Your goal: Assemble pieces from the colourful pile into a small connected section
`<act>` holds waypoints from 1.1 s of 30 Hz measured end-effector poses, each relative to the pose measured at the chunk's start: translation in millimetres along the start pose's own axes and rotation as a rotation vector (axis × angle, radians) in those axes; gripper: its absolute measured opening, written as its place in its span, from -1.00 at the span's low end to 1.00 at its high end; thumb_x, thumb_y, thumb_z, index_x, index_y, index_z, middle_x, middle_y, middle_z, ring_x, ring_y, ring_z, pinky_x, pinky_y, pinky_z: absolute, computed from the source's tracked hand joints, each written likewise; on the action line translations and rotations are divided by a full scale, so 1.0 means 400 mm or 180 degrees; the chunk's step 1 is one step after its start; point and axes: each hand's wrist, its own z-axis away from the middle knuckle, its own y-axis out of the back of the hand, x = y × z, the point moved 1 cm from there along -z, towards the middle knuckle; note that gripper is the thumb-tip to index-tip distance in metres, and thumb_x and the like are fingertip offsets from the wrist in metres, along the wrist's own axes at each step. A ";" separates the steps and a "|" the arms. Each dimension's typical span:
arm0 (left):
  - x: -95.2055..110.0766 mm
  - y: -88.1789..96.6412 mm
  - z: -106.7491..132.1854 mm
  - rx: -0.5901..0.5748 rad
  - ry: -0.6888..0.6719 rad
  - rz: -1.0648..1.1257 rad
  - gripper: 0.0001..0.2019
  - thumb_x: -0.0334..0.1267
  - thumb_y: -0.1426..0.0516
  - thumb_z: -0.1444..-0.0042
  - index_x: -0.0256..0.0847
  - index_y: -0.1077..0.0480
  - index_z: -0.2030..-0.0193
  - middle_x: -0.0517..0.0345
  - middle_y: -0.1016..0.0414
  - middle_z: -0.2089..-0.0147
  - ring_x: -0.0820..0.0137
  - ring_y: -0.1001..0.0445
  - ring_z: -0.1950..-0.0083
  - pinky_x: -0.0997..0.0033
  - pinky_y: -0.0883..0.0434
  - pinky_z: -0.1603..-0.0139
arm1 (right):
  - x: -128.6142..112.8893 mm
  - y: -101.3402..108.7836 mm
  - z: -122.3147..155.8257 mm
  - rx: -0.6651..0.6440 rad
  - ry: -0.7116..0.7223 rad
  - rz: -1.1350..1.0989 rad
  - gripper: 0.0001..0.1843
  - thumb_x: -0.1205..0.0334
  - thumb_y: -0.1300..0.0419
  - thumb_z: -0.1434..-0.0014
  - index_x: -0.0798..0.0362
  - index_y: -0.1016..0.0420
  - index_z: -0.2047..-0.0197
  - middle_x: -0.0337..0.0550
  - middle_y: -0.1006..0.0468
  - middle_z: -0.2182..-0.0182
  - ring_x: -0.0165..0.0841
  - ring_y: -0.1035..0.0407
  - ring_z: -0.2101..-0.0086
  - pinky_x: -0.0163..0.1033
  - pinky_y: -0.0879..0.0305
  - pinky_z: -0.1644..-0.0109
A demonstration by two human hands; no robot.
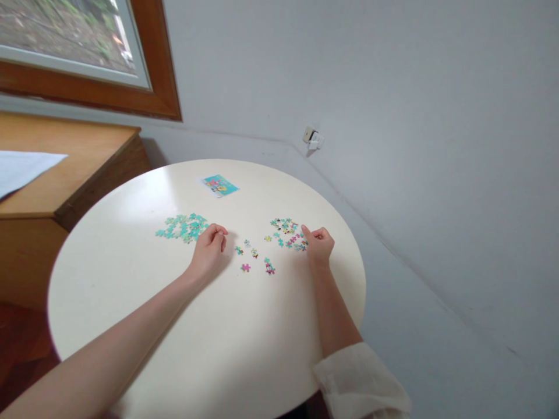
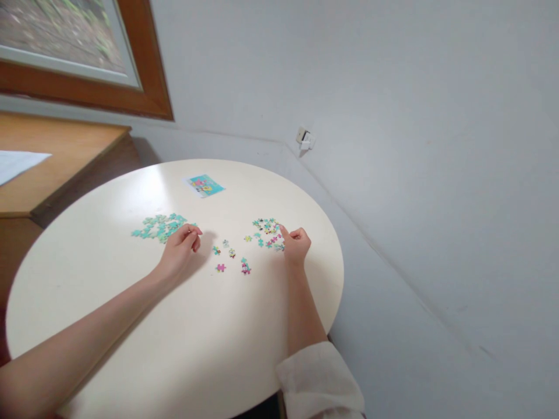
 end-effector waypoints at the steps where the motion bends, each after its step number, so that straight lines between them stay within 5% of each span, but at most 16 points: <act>1: 0.001 0.000 0.001 0.0000 -0.0002 0.0010 -0.91 -0.28 0.03 0.00 -0.18 -0.25 0.45 0.35 -0.14 0.71 0.46 -0.17 0.62 0.45 -0.13 0.50 | 0.001 0.000 0.000 0.0001 0.0020 0.0028 -0.45 -0.20 -0.30 0.27 -0.01 -0.08 0.69 -0.46 -0.07 0.79 -0.54 0.03 0.67 -0.35 0.06 0.61; 17: 0.012 0.002 0.005 0.0017 0.0003 -0.0029 -0.92 -0.28 0.04 0.04 -0.17 -0.24 0.46 0.35 -0.13 0.70 0.46 -0.16 0.62 0.45 -0.13 0.50 | 0.013 0.006 -0.005 -0.0045 0.0403 0.0460 -0.44 -0.16 -0.17 0.04 -0.02 0.03 0.73 -0.42 -0.02 0.78 -0.50 0.05 0.65 -0.32 0.05 0.52; 24: 0.008 0.004 0.003 0.0022 -0.0026 -0.0003 -0.92 -0.29 0.03 0.02 -0.18 -0.25 0.45 0.35 -0.14 0.71 0.46 -0.17 0.61 0.45 -0.12 0.50 | 0.018 0.011 0.003 -0.0564 0.0467 0.1864 -0.89 0.20 -0.18 0.01 0.03 -0.39 0.50 -0.29 -0.40 0.55 -0.40 -0.24 0.47 -0.29 -0.04 0.32; 33: 0.017 0.000 0.005 0.0021 0.0036 0.0085 -0.93 -0.32 0.03 0.02 -0.19 -0.25 0.45 0.36 -0.14 0.71 0.47 -0.15 0.62 0.48 -0.12 0.51 | 0.010 0.007 0.018 -0.0941 0.0576 0.2739 -0.75 0.02 -0.26 0.05 0.03 -0.55 0.41 -0.11 -0.50 0.39 -0.26 -0.32 0.31 -0.19 -0.06 0.21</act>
